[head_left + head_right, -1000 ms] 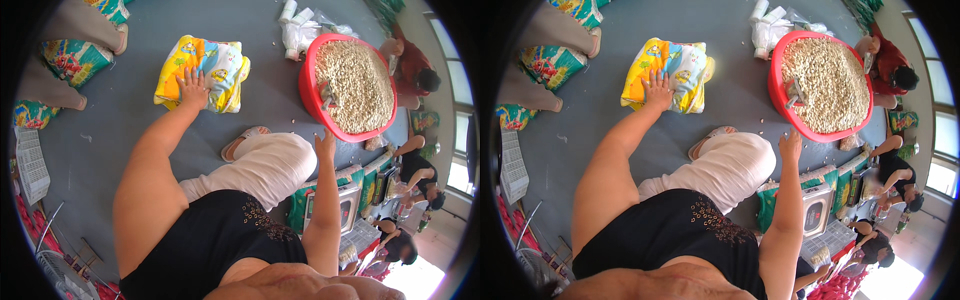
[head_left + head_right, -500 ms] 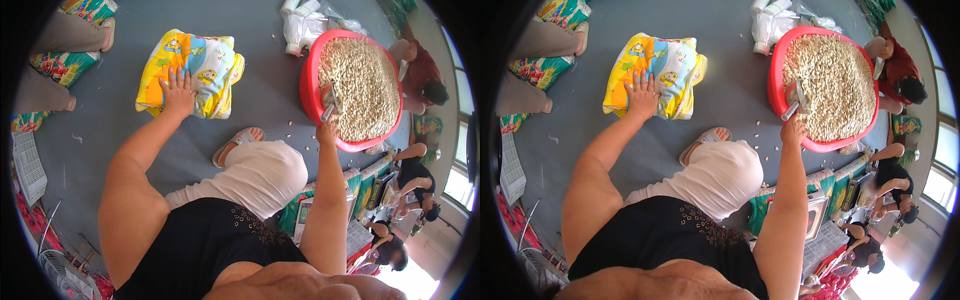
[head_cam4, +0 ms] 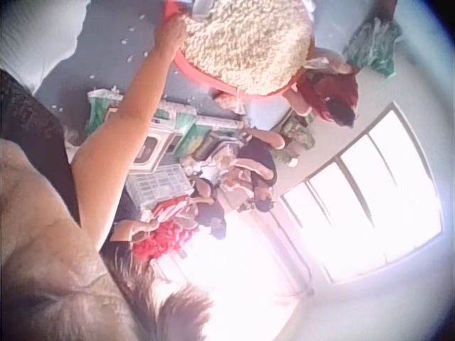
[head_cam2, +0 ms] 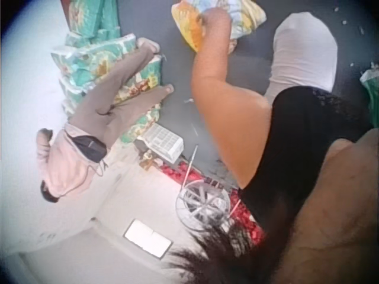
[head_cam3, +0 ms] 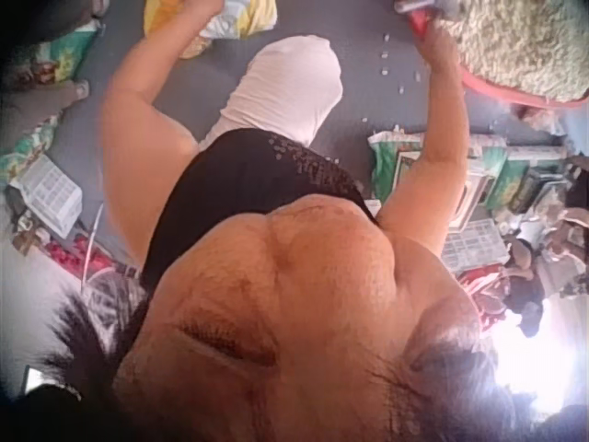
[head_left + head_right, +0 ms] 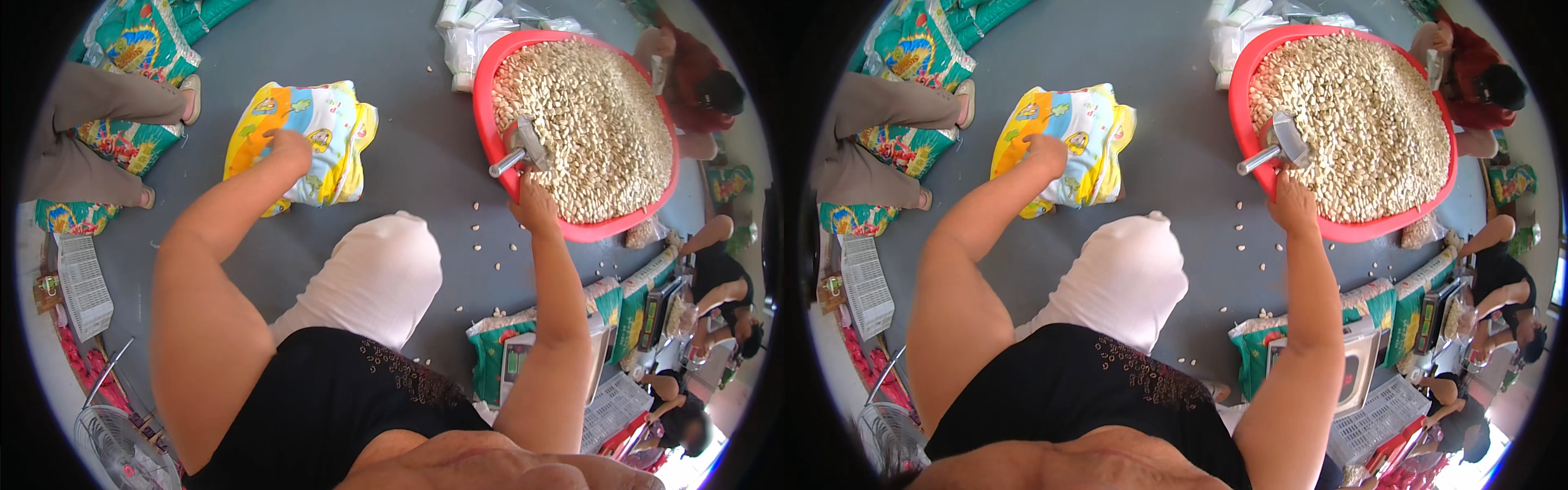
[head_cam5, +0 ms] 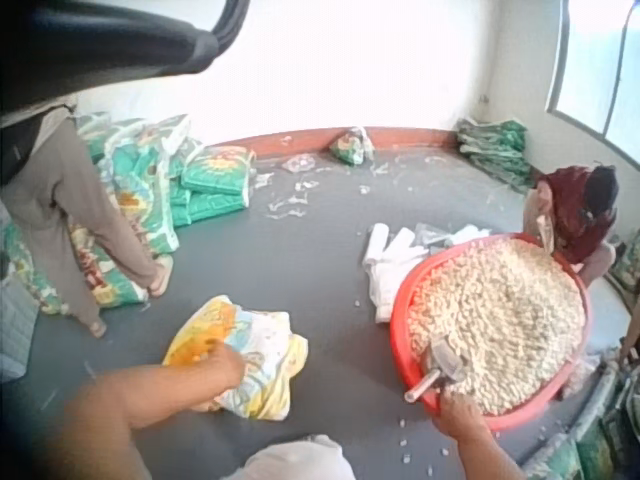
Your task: The person scoops peanuts from a large red basin into a plastic bag, weighs the bag on a digital scale, and then transfers the peanuts into another bag. This process is repeated multiple times.
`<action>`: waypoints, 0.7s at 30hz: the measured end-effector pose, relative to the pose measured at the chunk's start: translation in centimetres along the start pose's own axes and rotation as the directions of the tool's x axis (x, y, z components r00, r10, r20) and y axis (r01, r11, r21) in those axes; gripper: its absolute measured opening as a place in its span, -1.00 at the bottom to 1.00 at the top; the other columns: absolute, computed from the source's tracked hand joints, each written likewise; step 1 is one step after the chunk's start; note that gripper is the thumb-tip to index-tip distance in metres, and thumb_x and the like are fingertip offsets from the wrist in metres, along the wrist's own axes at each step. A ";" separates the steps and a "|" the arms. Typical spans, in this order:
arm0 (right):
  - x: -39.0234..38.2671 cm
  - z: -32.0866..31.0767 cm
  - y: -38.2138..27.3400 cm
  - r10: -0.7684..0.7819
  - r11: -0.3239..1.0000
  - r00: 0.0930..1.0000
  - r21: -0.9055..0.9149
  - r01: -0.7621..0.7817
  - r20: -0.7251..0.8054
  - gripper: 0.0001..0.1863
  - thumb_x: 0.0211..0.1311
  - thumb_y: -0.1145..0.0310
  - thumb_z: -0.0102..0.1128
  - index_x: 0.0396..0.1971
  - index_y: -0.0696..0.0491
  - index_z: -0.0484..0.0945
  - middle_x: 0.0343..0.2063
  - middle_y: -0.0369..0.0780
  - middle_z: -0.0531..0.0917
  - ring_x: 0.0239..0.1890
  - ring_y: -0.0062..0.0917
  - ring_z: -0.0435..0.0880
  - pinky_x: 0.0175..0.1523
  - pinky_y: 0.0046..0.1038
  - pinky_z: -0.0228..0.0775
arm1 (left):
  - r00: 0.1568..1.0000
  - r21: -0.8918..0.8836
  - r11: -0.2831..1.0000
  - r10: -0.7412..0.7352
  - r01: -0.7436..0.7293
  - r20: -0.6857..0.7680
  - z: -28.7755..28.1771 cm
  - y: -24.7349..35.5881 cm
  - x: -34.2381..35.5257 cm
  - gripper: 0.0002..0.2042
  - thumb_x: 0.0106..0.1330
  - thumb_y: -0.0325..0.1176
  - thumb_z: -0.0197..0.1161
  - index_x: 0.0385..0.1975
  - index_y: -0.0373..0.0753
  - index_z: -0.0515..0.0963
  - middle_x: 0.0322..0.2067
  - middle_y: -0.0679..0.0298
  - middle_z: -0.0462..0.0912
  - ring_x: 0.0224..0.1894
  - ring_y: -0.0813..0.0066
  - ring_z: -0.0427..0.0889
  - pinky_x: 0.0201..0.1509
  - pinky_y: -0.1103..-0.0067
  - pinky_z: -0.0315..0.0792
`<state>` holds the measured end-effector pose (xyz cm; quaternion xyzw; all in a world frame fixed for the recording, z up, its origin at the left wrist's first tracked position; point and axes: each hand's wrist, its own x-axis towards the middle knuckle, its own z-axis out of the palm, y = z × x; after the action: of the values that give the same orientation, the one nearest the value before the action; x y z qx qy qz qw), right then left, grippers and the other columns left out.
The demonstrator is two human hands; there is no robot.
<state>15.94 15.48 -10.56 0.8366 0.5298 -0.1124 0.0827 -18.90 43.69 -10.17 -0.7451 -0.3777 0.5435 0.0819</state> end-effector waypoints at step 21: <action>1.6 4.6 3.3 -0.166 0.967 0.976 0.172 0.189 -0.142 -0.44 -0.26 0.37 0.37 -0.16 0.26 0.44 -0.22 0.02 0.57 -0.12 -0.04 0.54 0.06 -0.06 0.35 | 0.070 0.032 0.707 0.114 -0.706 -0.991 -31.0 24.1 31.3 -0.57 0.28 0.02 -0.04 0.06 -0.02 0.50 0.22 0.28 0.36 0.43 0.17 -0.01 0.35 -0.15 -0.16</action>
<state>19.16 14.28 -15.33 0.7953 0.5940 -0.1148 -0.0394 23.38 56.17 -34.19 -0.9801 -0.1202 -0.1490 -0.0526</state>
